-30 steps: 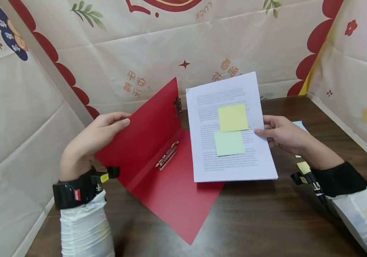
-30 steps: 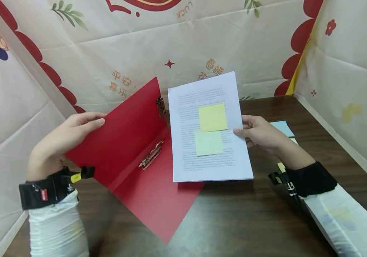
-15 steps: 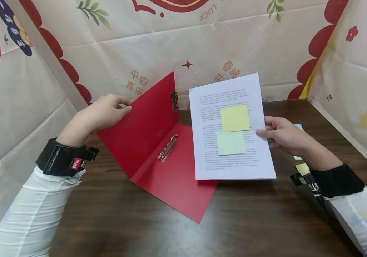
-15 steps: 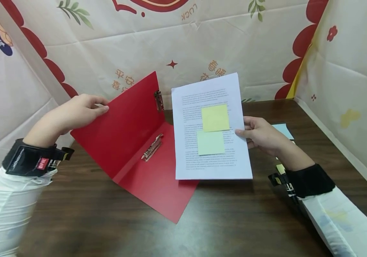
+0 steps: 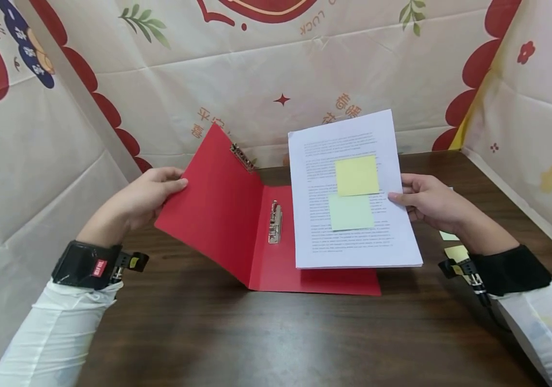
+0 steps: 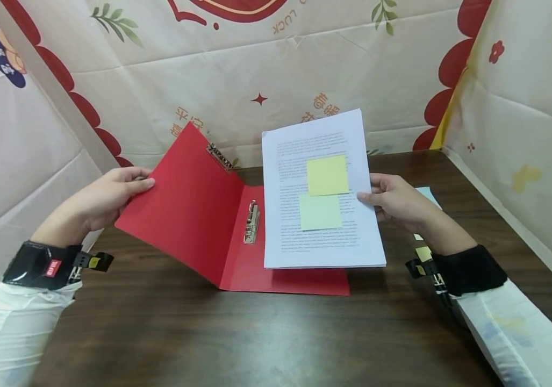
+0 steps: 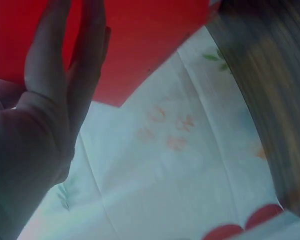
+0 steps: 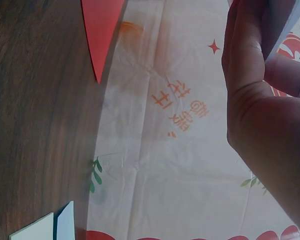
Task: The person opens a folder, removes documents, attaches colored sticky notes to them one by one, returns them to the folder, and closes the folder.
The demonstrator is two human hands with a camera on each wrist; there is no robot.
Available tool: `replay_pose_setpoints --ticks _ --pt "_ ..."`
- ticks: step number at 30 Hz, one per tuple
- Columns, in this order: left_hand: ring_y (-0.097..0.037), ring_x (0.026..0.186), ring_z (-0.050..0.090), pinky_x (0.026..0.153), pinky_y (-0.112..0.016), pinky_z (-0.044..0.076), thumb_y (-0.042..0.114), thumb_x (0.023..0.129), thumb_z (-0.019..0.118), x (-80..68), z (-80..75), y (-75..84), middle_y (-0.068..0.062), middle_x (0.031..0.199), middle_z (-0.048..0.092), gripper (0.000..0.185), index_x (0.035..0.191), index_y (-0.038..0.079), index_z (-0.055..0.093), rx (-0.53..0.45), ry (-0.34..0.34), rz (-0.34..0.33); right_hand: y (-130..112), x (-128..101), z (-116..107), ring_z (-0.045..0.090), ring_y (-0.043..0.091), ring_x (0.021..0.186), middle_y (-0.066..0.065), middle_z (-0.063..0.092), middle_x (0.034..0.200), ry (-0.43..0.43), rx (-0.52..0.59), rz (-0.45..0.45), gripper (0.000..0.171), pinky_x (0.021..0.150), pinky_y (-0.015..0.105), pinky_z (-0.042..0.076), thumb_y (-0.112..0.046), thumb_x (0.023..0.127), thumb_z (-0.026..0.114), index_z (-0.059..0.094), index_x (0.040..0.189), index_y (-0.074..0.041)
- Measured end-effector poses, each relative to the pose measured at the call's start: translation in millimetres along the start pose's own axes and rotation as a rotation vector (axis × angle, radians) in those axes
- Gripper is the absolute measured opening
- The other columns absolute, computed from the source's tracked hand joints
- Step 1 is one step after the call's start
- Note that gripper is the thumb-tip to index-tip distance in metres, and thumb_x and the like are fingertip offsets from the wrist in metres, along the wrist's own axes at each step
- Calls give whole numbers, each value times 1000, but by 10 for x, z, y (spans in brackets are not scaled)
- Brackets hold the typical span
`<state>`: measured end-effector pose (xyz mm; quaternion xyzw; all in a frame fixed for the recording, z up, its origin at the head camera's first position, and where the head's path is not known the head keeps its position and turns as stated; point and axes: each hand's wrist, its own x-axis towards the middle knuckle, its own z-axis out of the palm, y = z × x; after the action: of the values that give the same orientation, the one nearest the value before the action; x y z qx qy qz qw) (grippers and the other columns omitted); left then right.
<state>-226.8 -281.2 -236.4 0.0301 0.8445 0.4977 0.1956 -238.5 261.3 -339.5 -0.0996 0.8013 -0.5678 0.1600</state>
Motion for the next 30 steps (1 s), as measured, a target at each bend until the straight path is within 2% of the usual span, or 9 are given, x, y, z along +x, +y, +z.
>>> replay_pose_setpoints --ticks 3,6,10,13,17,20,23,26,30 --pt "-14 90 75 79 -31 65 25 115 46 2 -91 -218 -10 122 67 55 162 1 32 96 40 3 20 31 6 81 22 104 -17 77 119 -1 -4 15 64 88 42 66 -27 108 64 34 162 -9" --pt "-22 104 71 84 -31 61 23 113 49 36 -182 -407 -24 136 60 61 163 -5 28 311 105 -17 44 61 12 80 21 103 -17 77 118 -4 -8 32 64 87 39 66 -25 109 62 33 163 -8" --pt "-45 125 57 101 -51 56 21 107 58 116 -194 -614 -36 143 52 68 160 -13 29 662 162 -32 65 92 36 80 19 101 -14 78 117 -11 -10 62 61 86 37 67 -22 110 59 33 163 -5" --pt "-54 138 47 113 -65 47 25 104 64 172 -56 -714 -41 150 45 72 157 -14 36 849 101 -33 78 100 62 80 21 101 -10 78 119 -19 -19 86 61 86 37 66 -22 110 60 34 162 -4" --pt "-61 146 34 115 -73 41 41 103 67 255 300 -772 -38 159 36 75 156 -5 44 998 -39 -119 112 112 81 80 24 102 0 77 126 -49 -51 118 61 87 39 66 -23 109 61 36 160 -1" --pt "-58 150 30 115 -73 41 51 102 66 373 640 -779 -31 163 37 76 157 1 47 1048 -98 -150 142 128 85 80 26 102 10 76 130 -74 -78 141 59 87 40 67 -20 109 61 37 157 3" --pt "-50 157 28 118 -68 43 56 101 66 532 1025 -723 -25 168 35 81 160 5 44 1003 -118 -89 178 151 88 79 26 101 16 74 132 -89 -107 161 57 87 41 67 -17 109 59 37 156 6" --pt "-50 161 25 120 -67 42 66 96 66 687 1420 -631 -21 173 30 95 166 10 36 941 -98 -38 222 180 89 78 26 101 20 72 133 -102 -148 186 57 87 42 67 -15 109 58 36 156 9" --pt "-57 159 23 112 -77 43 77 84 72 805 1841 -535 -21 175 27 115 170 14 27 972 -53 -73 275 211 82 77 26 101 23 70 135 -110 -199 206 58 89 44 66 -15 109 58 35 156 10"
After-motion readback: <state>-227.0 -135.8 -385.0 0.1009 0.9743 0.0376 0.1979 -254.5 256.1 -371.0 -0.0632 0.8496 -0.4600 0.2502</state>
